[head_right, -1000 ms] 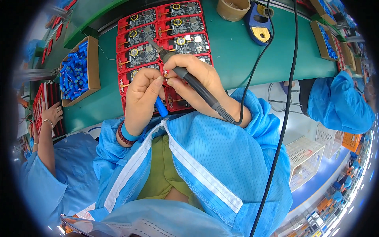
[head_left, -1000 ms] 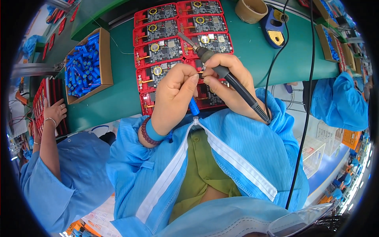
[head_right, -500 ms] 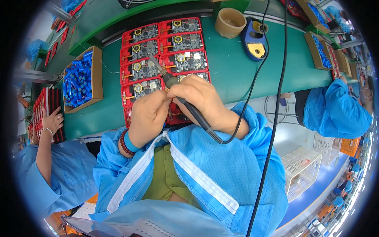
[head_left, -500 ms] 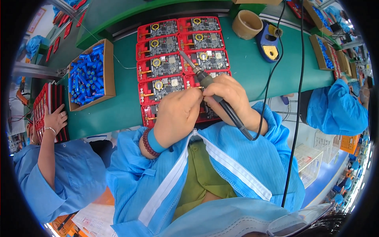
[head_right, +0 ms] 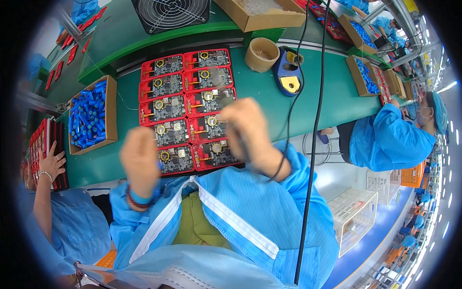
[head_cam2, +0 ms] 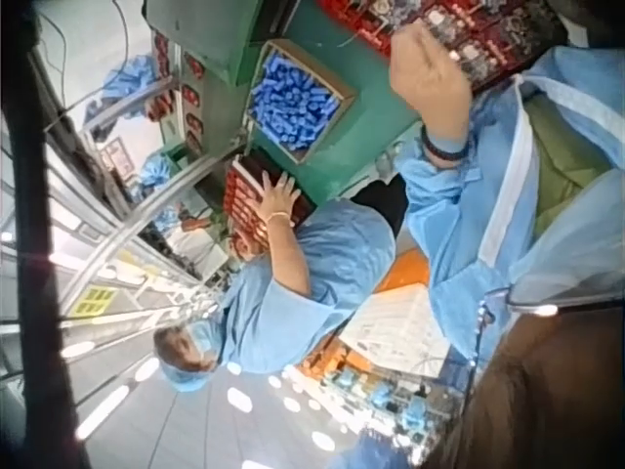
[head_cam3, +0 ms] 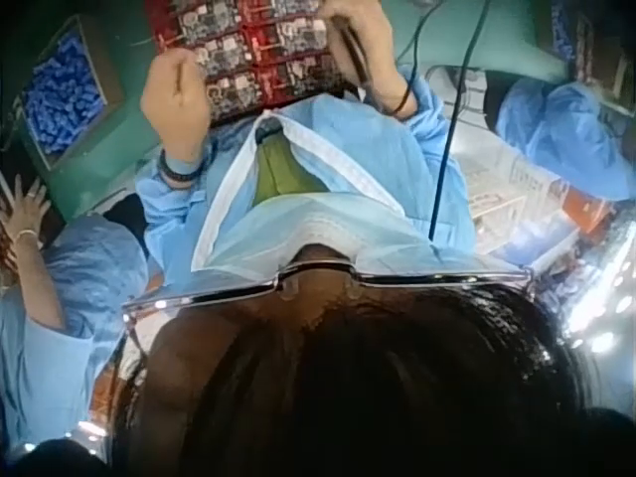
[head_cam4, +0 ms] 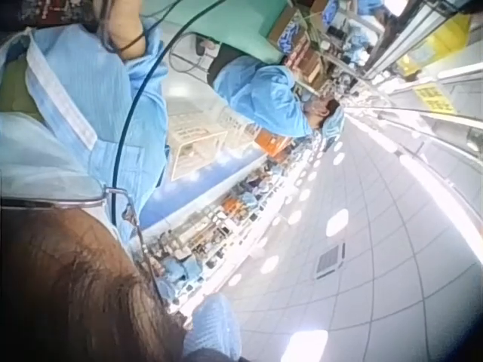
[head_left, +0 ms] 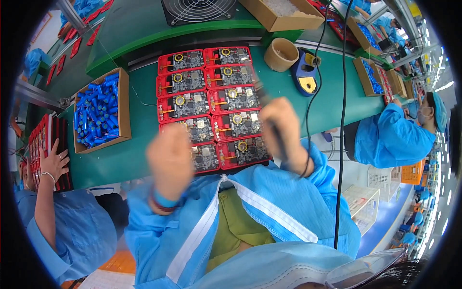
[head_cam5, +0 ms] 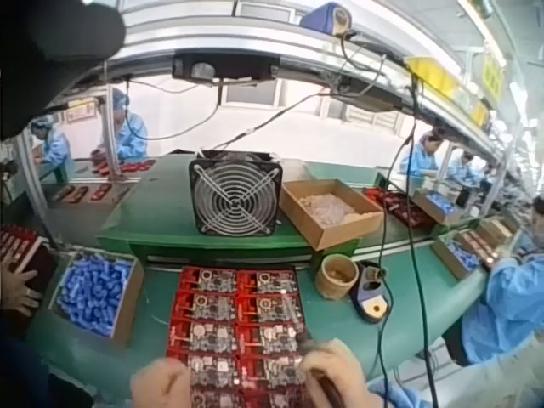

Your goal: The person solders batteries and electronic components onto printed circuit boards using a soldering iron and solder wire.

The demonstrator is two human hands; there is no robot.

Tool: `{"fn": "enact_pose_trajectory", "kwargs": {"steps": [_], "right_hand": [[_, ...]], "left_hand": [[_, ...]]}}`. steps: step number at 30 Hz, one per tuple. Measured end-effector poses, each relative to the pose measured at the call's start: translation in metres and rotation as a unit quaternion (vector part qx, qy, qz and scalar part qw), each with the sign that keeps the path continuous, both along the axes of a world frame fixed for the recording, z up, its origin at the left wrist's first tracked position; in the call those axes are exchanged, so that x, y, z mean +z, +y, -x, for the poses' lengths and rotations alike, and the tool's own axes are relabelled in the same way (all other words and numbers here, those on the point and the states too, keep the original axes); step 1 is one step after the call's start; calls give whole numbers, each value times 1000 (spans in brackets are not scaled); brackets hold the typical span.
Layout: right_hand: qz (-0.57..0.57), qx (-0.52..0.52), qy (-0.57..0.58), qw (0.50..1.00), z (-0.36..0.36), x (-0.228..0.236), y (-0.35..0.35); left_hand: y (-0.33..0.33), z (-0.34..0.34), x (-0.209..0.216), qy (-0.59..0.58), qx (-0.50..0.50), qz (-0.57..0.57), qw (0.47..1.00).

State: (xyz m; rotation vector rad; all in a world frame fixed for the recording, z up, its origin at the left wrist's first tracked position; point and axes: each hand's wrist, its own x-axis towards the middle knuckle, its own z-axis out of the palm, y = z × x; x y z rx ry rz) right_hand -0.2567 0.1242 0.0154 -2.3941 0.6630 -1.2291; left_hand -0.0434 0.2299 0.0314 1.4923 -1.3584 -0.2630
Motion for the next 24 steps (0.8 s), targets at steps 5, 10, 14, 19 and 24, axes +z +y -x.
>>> {"fn": "enact_pose_trajectory", "kwargs": {"steps": [5, 10, 14, 19, 24], "right_hand": [[18, -111, -178, 978, 23, 22, -46], [192, -172, -168, 951, 12, 83, -159], [109, -229, -21, 967, 23, 105, -203], [12, -117, -108, 987, 20, 89, -205], [-152, -22, -137, 979, 23, 68, -90]], "left_hand": [[13, -33, -10, 85, -3, -66, 994], [16, -31, -21, 120, -19, -75, 990], [21, -36, -18, 128, -8, -74, 989], [36, -53, -29, 140, 46, -129, 981], [44, -70, -33, 131, 32, -202, 970]]}}
